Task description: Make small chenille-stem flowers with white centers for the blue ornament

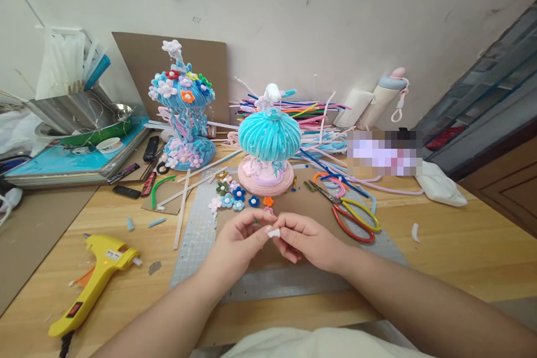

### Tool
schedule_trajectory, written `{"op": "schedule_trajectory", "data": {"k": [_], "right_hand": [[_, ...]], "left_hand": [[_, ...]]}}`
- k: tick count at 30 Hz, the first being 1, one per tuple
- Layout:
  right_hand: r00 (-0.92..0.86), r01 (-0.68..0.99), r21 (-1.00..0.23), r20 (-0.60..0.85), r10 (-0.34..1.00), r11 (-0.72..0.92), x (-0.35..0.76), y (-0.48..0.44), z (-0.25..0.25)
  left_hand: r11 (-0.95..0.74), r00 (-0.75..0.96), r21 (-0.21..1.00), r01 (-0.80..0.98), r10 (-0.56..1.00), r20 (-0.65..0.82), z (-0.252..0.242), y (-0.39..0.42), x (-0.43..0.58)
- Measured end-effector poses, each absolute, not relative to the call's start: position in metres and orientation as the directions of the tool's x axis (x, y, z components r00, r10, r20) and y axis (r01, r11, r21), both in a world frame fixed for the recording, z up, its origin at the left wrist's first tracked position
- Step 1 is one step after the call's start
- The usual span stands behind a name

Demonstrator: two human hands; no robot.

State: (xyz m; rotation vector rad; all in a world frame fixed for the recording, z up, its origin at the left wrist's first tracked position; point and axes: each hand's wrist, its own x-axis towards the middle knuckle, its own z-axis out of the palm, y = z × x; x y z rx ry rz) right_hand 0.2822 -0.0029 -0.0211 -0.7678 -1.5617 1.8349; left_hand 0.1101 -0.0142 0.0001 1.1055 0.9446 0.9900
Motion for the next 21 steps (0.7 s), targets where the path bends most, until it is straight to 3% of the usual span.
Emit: {"op": "schedule_trajectory", "data": {"k": [5,13,21], "right_hand": [[-0.637,-0.115,-0.979,-0.058,0.768,-0.17,0.2819,-0.0045,-0.0226],[-0.64,-0.165,-0.96,-0.07,0.765,-0.226,0.2776,-0.0058,-0.0236],[-0.524,-0.106,-0.936,-0.235,0.819,-0.337,0.2742,-0.009,-0.0184]], "left_hand": [[0.008,0.259,0.994,-0.111,0.966,0.021,-0.0054,-0.0135,0.1111],[-0.096,0.29,0.995,0.024,0.953,0.085,-0.0065,-0.0148,0.11],[-0.319,0.209,0.864,0.389,0.944,0.254,-0.0064,-0.0192,0.1145]]}}
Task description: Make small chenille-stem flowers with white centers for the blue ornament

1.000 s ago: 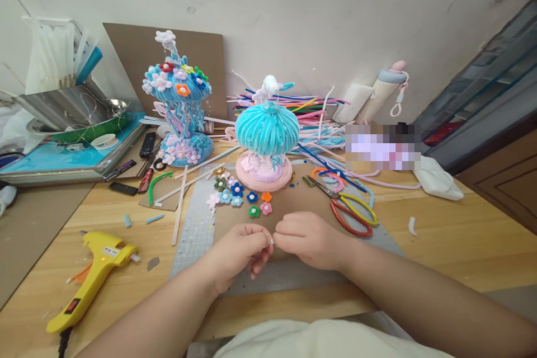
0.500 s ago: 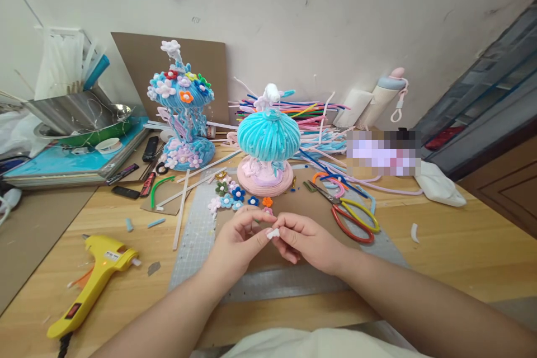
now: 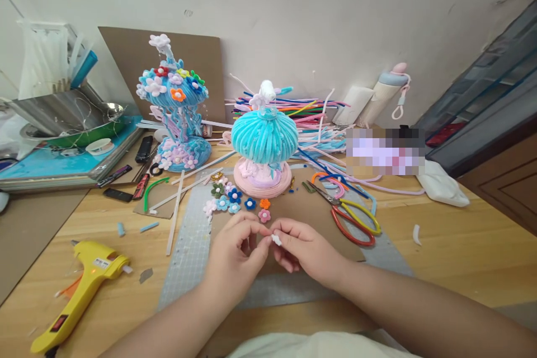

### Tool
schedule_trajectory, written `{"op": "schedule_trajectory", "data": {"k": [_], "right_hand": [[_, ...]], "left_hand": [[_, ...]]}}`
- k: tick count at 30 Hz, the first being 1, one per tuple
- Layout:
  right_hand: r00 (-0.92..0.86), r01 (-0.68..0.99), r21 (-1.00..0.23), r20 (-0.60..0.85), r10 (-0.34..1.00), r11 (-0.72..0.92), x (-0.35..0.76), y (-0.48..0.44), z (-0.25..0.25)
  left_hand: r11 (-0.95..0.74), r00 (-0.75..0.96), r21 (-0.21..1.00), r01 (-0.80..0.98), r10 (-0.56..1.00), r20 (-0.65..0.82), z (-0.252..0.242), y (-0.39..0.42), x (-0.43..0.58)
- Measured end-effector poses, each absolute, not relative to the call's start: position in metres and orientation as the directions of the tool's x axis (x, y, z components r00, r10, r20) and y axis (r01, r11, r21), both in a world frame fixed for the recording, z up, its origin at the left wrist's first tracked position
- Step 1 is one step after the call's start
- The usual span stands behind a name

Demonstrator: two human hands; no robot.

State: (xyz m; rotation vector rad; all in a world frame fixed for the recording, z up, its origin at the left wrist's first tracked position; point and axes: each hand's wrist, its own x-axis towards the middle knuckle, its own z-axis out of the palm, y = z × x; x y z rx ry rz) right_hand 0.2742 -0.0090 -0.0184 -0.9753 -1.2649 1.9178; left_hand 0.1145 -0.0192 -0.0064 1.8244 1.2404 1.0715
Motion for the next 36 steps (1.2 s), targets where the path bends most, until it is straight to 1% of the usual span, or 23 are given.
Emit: {"op": "schedule_trajectory", "data": {"k": [2,3,6,8,11,14,18,24,25,27,28,29,30,31,32,34,35,36], "right_hand": [[-0.523,-0.09,-0.937,-0.245,0.816,-0.339,0.276,-0.009,-0.018],[-0.515,-0.065,-0.952,-0.224,0.827,-0.298,0.277,-0.009,-0.017],[-0.477,0.063,-0.993,-0.117,0.871,-0.099,0.279,-0.011,-0.016],[-0.455,0.127,-0.991,-0.087,0.886,-0.032,0.28,-0.012,-0.015],[-0.43,0.162,-0.986,-0.098,0.898,-0.03,0.28,-0.013,-0.015],[-0.42,0.144,-0.986,-0.14,0.897,-0.087,0.28,-0.013,-0.015],[-0.444,0.114,-0.978,-0.209,0.872,-0.176,0.28,-0.011,-0.014],[-0.469,0.141,-0.964,-0.267,0.842,-0.228,0.277,-0.012,-0.011],[-0.471,0.165,-0.963,-0.266,0.841,-0.212,0.279,-0.013,-0.009],[-0.433,0.287,-0.954,-0.21,0.877,-0.087,0.288,-0.013,-0.002],[-0.389,0.388,-0.922,-0.146,0.91,0.018,0.297,-0.011,0.001],[-0.322,0.516,-0.846,-0.048,0.945,0.133,0.308,-0.01,0.004],[-0.26,0.632,-0.745,0.054,0.964,0.212,0.322,-0.007,0.006],[-0.201,0.739,-0.635,0.112,0.973,0.225,0.337,-0.005,0.006],[-0.146,0.824,-0.53,0.149,0.978,0.203,0.353,-0.002,0.004],[-0.032,0.933,-0.347,0.189,0.982,0.097,0.382,0.002,-0.005],[-0.009,0.957,-0.284,0.171,0.985,0.058,0.394,0.004,-0.011],[-0.017,0.967,-0.25,0.122,0.992,0.047,0.403,0.006,-0.017]], "left_hand": [[-0.347,0.21,0.821,0.454,0.937,0.28,-0.007,-0.02,0.115],[-0.356,0.215,0.801,0.481,0.934,0.287,-0.007,-0.021,0.115],[-0.365,0.225,0.767,0.527,0.931,0.288,-0.008,-0.023,0.115],[-0.364,0.24,0.759,0.539,0.931,0.276,-0.008,-0.024,0.115],[-0.366,0.268,0.756,0.543,0.928,0.258,-0.009,-0.024,0.116],[-0.36,0.263,0.757,0.546,0.931,0.253,-0.009,-0.024,0.116],[-0.354,0.279,0.729,0.586,0.933,0.229,-0.01,-0.024,0.116],[-0.352,0.312,0.714,0.605,0.93,0.194,-0.01,-0.025,0.117],[-0.346,0.309,0.715,0.607,0.932,0.189,-0.009,-0.025,0.117],[-0.332,0.293,0.736,0.59,0.937,0.187,-0.008,-0.025,0.117],[-0.32,0.281,0.757,0.57,0.941,0.186,-0.008,-0.024,0.116],[-0.299,0.265,0.785,0.542,0.948,0.178,-0.008,-0.024,0.116],[-0.267,0.244,0.82,0.506,0.956,0.16,-0.008,-0.023,0.117],[-0.217,0.221,0.859,0.464,0.967,0.126,-0.008,-0.022,0.117],[-0.15,0.2,0.898,0.414,0.977,0.071,-0.009,-0.021,0.118],[0.025,0.183,0.956,0.292,0.98,-0.082,-0.011,-0.02,0.121],[0.125,0.189,0.965,0.229,0.967,-0.17,-0.012,-0.021,0.123],[0.227,0.2,0.959,0.172,0.945,-0.259,-0.012,-0.021,0.126]]}}
